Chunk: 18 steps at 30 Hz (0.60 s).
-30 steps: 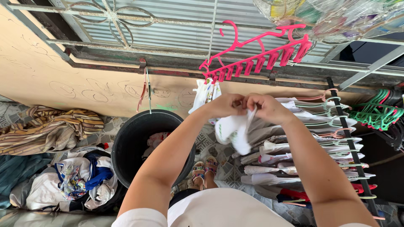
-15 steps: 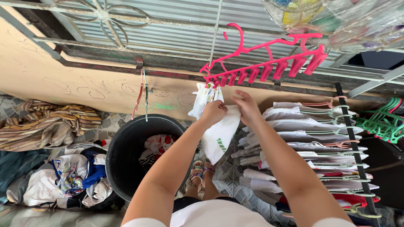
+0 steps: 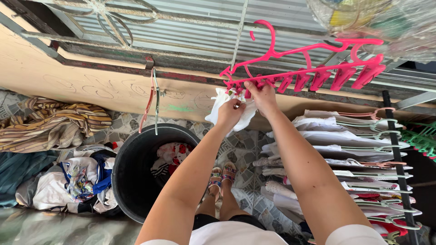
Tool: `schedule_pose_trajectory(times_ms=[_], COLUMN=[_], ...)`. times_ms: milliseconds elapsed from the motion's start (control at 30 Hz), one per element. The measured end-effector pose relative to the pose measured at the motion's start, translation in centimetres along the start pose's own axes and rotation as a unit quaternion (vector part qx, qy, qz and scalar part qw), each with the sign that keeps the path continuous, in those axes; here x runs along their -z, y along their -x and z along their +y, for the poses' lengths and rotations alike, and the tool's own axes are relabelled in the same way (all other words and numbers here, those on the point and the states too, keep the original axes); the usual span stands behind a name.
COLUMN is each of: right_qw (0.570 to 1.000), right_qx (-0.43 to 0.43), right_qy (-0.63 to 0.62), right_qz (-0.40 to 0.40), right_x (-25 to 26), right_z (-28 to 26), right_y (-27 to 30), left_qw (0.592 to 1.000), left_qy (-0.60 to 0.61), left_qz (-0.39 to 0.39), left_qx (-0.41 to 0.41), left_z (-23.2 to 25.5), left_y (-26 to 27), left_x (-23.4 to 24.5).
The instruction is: The person takes various pieces of laundry from a black plastic bucket, fits them onto individual plastic hangers, and hangs each item on a metal drying rack.
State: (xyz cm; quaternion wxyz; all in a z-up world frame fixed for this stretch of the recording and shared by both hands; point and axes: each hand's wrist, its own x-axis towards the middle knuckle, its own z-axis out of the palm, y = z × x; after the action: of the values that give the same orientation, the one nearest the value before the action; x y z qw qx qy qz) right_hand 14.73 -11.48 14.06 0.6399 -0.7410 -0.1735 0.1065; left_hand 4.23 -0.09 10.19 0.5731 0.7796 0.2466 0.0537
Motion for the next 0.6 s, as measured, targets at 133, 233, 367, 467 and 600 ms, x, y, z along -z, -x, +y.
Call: schedule_pose_trajectory(times_ms=[133,233,367,467,600], right_qw=[1.0,0.999,0.998,0.998,0.998], right_qx=[-0.01,-0.004,-0.007,-0.025,0.0], right_qy=[-0.016,-0.027,-0.042,-0.023,-0.055], right_qz=[0.022,0.028,0.038,0.049,0.033], right_x=[-0.6,-0.6,-0.8,-0.9,-1.0], right_z=[0.3,-0.2,-0.8,-0.9,-0.3], right_y=[0.3,0.6,0.7,0.6,0.7], left_qw=[0.999,0.998,0.989,0.982,0.963], left_qy=[0.014,-0.011,-0.059,-0.09,-0.106], left_qz=[0.023,0.057,0.105,0.107,0.122], left_qx=[0.029,0.008,-0.081,-0.124,-0.214], left_z=[-0.9,-1.2,0.2,2.0,3.5], left_y=[-0.8,-1.6,-1.9,-1.2,-2.3], left_x=[-0.9,-0.9,0.1,1.3,2.8])
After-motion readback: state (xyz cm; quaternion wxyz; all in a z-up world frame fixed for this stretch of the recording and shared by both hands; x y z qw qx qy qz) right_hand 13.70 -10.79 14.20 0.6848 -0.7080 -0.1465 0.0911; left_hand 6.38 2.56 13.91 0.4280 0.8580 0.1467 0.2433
